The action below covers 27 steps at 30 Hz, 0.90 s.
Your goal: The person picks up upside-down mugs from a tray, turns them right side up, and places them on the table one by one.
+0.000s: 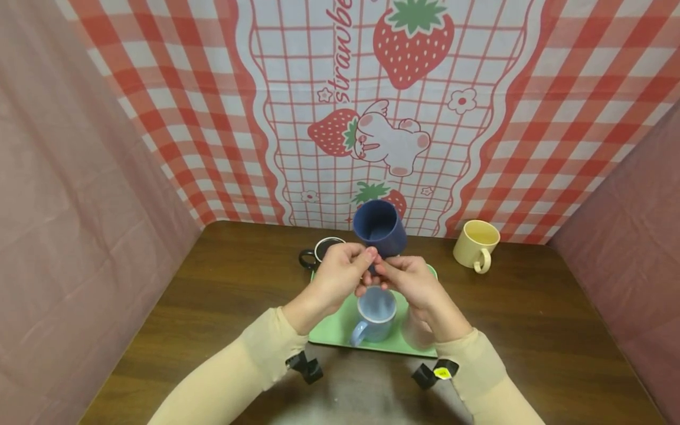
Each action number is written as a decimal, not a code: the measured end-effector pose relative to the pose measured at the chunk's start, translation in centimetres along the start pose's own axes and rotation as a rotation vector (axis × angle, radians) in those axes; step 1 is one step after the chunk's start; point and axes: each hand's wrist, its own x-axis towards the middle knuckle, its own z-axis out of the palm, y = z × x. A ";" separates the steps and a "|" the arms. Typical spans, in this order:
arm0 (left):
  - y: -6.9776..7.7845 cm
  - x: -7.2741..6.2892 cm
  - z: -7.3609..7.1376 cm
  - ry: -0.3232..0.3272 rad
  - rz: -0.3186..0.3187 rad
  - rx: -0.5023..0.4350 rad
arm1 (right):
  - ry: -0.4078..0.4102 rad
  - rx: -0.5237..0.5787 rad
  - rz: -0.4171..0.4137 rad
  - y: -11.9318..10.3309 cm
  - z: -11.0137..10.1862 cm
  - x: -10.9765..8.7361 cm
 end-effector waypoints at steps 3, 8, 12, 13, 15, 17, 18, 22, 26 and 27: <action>0.1 -0.1 -0.2 0.011 0.036 0.016 | -0.085 -0.095 -0.028 -0.6 -0.7 -0.2; 0.0 -0.3 -0.6 0.031 0.053 0.057 | -0.130 -0.287 -0.128 -1.5 -2.7 -0.4; -0.3 -0.4 -1.3 0.058 0.057 0.085 | -0.074 -0.411 -0.207 -1.9 -5.1 -0.5; -0.4 -0.4 -1.5 0.067 0.058 0.088 | -0.062 -0.446 -0.221 -2.0 -5.8 -0.6; -0.5 -0.4 -2.0 0.085 0.056 0.080 | -0.036 -0.529 -0.244 -1.8 -7.0 -0.8; -0.5 -0.6 -2.6 0.106 0.046 0.068 | -0.022 -0.621 -0.279 -1.3 -8.2 -1.1; -0.5 -0.6 -2.8 0.116 0.041 0.065 | -0.014 -0.672 -0.305 -1.0 -8.7 -1.3; -0.3 -0.9 -4.1 0.162 0.030 0.083 | -0.004 -0.809 -0.444 0.9 -10.3 -2.0; -0.2 -1.0 -5.7 0.211 0.042 0.114 | -0.027 -0.883 -0.562 2.7 -11.3 -2.8; -0.2 -1.0 -6.2 0.222 0.044 0.118 | -0.037 -0.894 -0.580 3.1 -11.4 -3.1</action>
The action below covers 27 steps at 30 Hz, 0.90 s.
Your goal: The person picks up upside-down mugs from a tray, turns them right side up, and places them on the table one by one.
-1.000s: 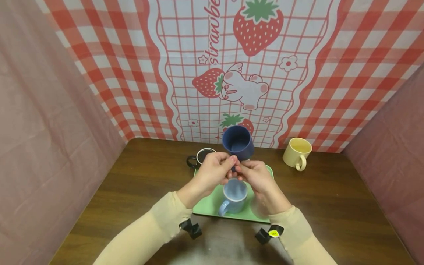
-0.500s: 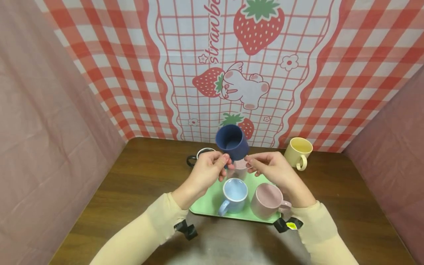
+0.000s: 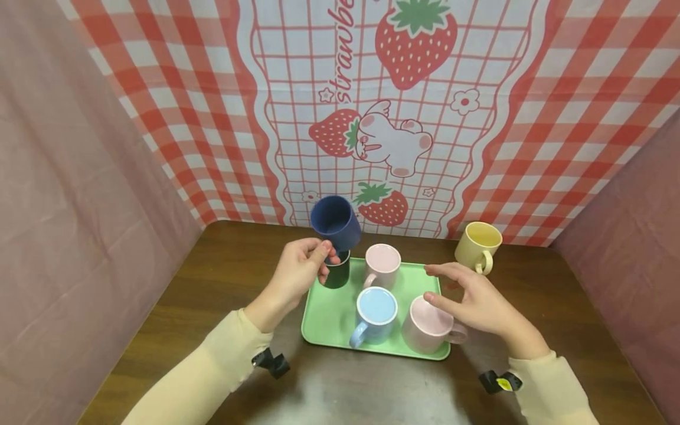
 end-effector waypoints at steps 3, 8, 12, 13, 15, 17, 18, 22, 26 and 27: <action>-0.3 0.3 -1.6 0.037 0.011 0.010 | -0.027 -0.024 -0.039 0.1 0.6 -1.1; -0.9 0.9 -4.4 0.101 0.037 0.060 | -0.044 -0.059 -0.077 0.0 1.8 -2.6; -1.6 1.5 -6.4 0.148 0.026 0.111 | -0.026 -0.085 -0.101 0.3 2.7 -3.3; -1.8 1.7 -7.0 0.159 0.022 0.122 | -0.020 -0.091 -0.105 0.4 2.9 -3.4; -2.2 2.1 -8.0 0.178 0.008 0.141 | -0.008 -0.098 -0.115 0.5 3.2 -3.5; -2.7 2.4 -8.8 0.193 -0.004 0.155 | -0.002 -0.092 -0.115 0.6 3.3 -3.7; -2.9 2.6 -9.2 0.199 -0.008 0.162 | 0.001 -0.087 -0.111 0.7 3.4 -3.7; -3.8 3.2 -10.5 0.215 -0.022 0.199 | 0.001 -0.055 -0.088 0.8 3.5 -3.9; -4.9 4.0 -11.8 0.225 -0.042 0.217 | 0.002 -0.042 -0.071 0.7 3.6 -3.9; -5.2 4.2 -12.0 0.231 -0.048 0.218 | 0.001 -0.043 -0.070 0.8 3.6 -3.9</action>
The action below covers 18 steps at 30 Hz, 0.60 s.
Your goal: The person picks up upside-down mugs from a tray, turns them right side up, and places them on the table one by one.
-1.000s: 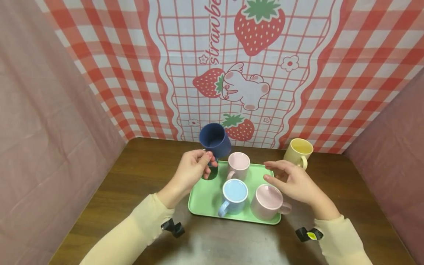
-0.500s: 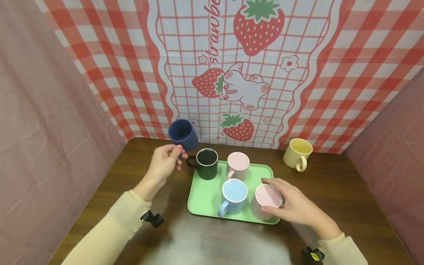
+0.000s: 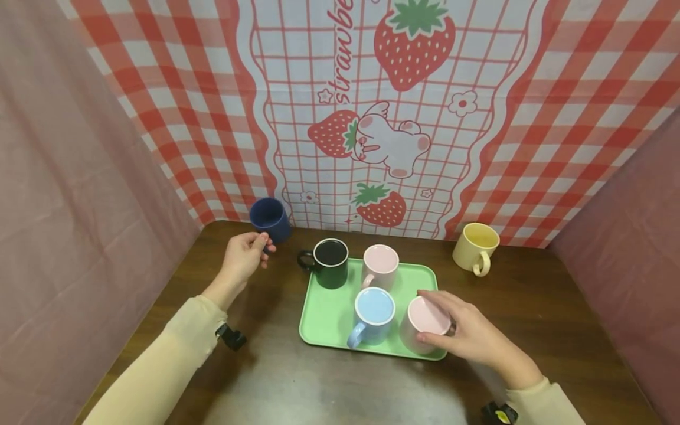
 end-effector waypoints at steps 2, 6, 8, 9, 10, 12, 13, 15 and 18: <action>-0.7 0.5 -0.2 0.011 -0.013 -0.006 | -0.002 -0.002 0.004 0.0 0.1 0.0; -1.7 1.1 -0.5 0.034 -0.037 -0.028 | -0.018 0.004 0.018 -0.1 0.0 0.1; -2.0 1.4 -0.6 0.039 -0.050 -0.038 | -0.023 0.005 0.019 -0.1 0.0 0.1; -2.2 1.5 -0.6 0.040 -0.057 -0.041 | -0.026 0.007 0.019 -0.1 -0.1 0.1; -2.3 1.7 -0.6 0.038 -0.062 -0.040 | -0.028 0.006 0.017 -0.1 -0.1 0.2; -2.6 1.9 -0.6 0.036 -0.073 -0.031 | -0.029 0.006 0.014 -0.2 -0.2 0.2; -2.8 2.0 -0.6 0.035 -0.078 -0.023 | -0.032 0.007 0.014 -0.2 -0.3 0.2; -3.0 2.2 -0.7 0.030 -0.086 -0.004 | -0.038 0.010 0.016 -0.4 -0.4 0.3; -3.4 2.5 -0.8 0.027 -0.098 0.017 | -0.046 0.013 0.020 -0.5 -0.6 0.3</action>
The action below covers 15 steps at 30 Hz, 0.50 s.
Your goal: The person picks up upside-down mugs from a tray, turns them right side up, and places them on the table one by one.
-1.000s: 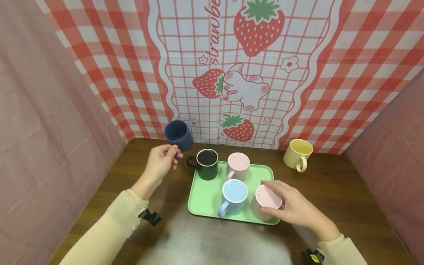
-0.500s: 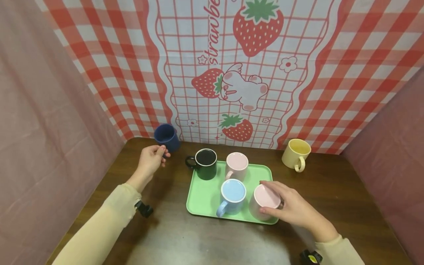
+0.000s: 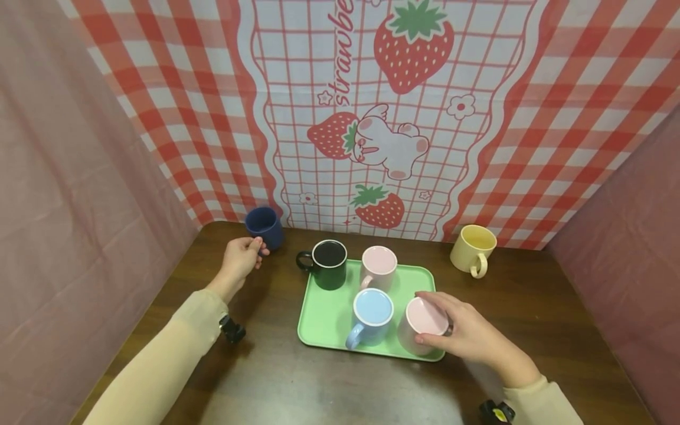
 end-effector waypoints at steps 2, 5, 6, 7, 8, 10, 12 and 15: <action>-0.2 0.2 -0.1 -0.002 -0.005 0.007 | -0.005 0.000 0.003 -0.1 0.0 0.0; -0.6 0.4 -0.2 -0.001 -0.012 0.018 | -0.012 0.004 0.013 -0.1 -0.1 0.0; -0.7 0.5 -0.3 -0.001 -0.014 0.021 | -0.014 0.005 0.016 -0.1 -0.1 0.0; -0.8 0.5 -0.3 0.001 -0.016 0.022 | -0.015 0.006 0.020 -0.2 -0.1 0.0; -1.0 0.6 -0.4 0.001 -0.018 0.024 | -0.016 0.007 0.021 -0.1 -0.1 0.0; -1.2 0.7 -0.5 0.004 -0.020 0.024 | -0.017 0.008 0.023 -0.1 -0.1 0.0; -1.3 0.9 -0.5 0.003 -0.018 0.022 | -0.015 0.007 0.022 -0.1 -0.1 0.0; -1.5 1.1 -0.7 -0.001 -0.016 0.021 | -0.015 0.009 0.023 -0.1 -0.1 0.0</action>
